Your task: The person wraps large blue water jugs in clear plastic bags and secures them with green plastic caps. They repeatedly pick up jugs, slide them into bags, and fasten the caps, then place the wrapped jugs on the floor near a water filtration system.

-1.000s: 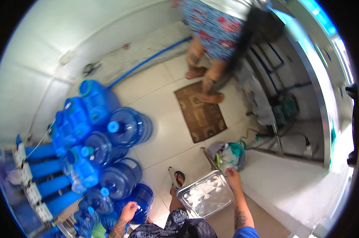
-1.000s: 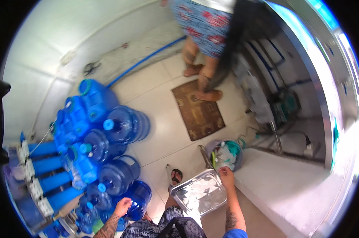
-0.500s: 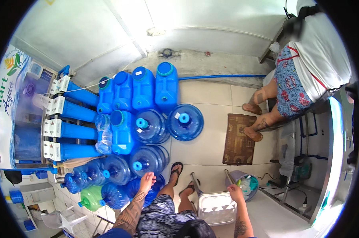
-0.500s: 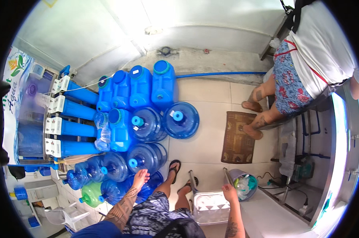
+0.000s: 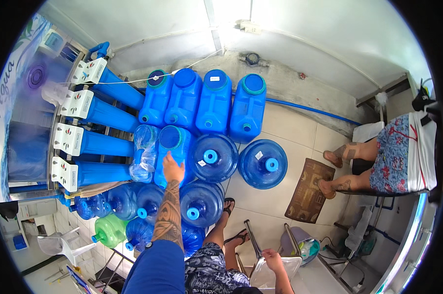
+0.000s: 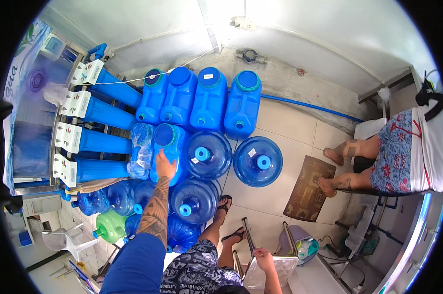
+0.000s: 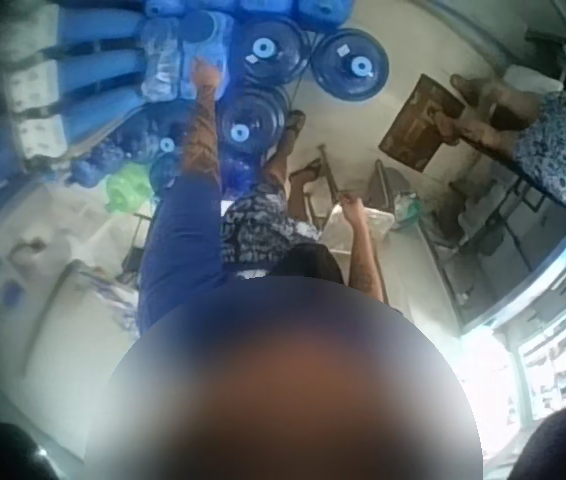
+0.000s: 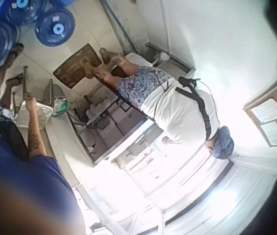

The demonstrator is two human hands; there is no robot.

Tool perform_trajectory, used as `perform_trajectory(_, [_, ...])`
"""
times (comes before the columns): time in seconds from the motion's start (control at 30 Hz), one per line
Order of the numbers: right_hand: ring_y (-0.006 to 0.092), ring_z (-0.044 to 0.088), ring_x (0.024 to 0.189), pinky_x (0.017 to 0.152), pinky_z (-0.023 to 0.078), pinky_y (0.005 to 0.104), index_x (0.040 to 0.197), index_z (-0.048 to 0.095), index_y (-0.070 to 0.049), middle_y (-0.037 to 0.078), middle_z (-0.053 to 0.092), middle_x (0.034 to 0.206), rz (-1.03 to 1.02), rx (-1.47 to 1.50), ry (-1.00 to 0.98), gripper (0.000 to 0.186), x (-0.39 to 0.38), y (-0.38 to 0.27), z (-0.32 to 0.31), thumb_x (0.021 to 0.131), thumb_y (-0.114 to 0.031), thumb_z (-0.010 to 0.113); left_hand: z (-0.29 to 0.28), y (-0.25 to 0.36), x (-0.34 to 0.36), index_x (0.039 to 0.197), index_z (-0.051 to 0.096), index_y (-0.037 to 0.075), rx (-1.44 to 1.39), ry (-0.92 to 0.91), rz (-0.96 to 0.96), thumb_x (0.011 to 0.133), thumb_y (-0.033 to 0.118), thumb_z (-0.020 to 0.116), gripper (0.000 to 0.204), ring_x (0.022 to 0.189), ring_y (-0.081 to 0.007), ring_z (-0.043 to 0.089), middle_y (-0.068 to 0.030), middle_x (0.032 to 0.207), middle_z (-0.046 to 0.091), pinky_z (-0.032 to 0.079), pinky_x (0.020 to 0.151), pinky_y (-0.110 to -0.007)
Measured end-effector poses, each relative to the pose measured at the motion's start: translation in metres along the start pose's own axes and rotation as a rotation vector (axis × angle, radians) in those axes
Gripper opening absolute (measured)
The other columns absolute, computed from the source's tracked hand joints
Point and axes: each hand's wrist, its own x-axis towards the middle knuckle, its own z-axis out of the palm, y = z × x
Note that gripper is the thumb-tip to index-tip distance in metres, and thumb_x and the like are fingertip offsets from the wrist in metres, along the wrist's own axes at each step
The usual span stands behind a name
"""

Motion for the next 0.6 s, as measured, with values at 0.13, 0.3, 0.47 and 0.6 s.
perform_trajectory(0.13, [0.0132, 0.063, 0.075, 0.068, 0.051, 0.026, 0.104, 0.066, 0.0, 0.007, 0.068, 0.085, 0.079, 0.255, -0.043, 0.021, 0.012, -0.019, 0.032, 0.094, -0.019, 0.062, 0.0, -0.059, 0.028, 0.147, 0.025, 0.0, -0.087, -0.321, -0.239, 0.075, 0.019, 0.077, 0.091, 0.121, -0.0383, 0.05, -0.0242, 0.133, 0.048, 0.044, 0.101, -0.045])
perform_trajectory(0.3, [0.0119, 0.061, 0.072, 0.066, 0.05, 0.0245, 0.104, 0.065, 0.001, 0.005, 0.067, 0.083, 0.128, 0.175, -0.09, 0.021, 0.012, -0.03, 0.041, 0.094, -0.017, 0.062, 0.024, -0.088, 0.015, 0.147, 0.029, 0.007, 0.055, -0.347, -0.213, 0.077, 0.013, 0.074, 0.084, 0.124, -0.0376, 0.05, -0.0215, 0.133, 0.049, 0.045, 0.1, -0.045])
perform_trajectory(0.47, [0.0129, 0.063, 0.071, 0.064, 0.052, 0.0262, 0.101, 0.065, 0.001, 0.006, 0.068, 0.082, 0.065, 0.184, -0.045, 0.018, 0.016, -0.047, 0.015, 0.094, -0.016, 0.061, 0.019, -0.08, 0.03, 0.137, 0.043, 0.005, 0.175, -0.534, -0.289, 0.082, 0.021, 0.067, 0.062, 0.113, -0.036, 0.059, -0.0183, 0.128, 0.056, 0.049, 0.092, -0.047])
perform_trajectory(0.6, [0.0105, 0.061, 0.064, 0.057, 0.047, 0.0226, 0.099, 0.063, -0.002, 0.006, 0.068, 0.082, 0.093, 0.217, 0.073, 0.018, 0.021, -0.069, -0.007, 0.095, -0.019, 0.062, -0.01, -0.066, 0.044, 0.128, 0.05, -0.003, 0.011, -0.346, -0.224, 0.081, 0.031, 0.063, 0.06, 0.102, -0.0413, 0.063, -0.0264, 0.109, 0.065, 0.05, 0.088, -0.049])
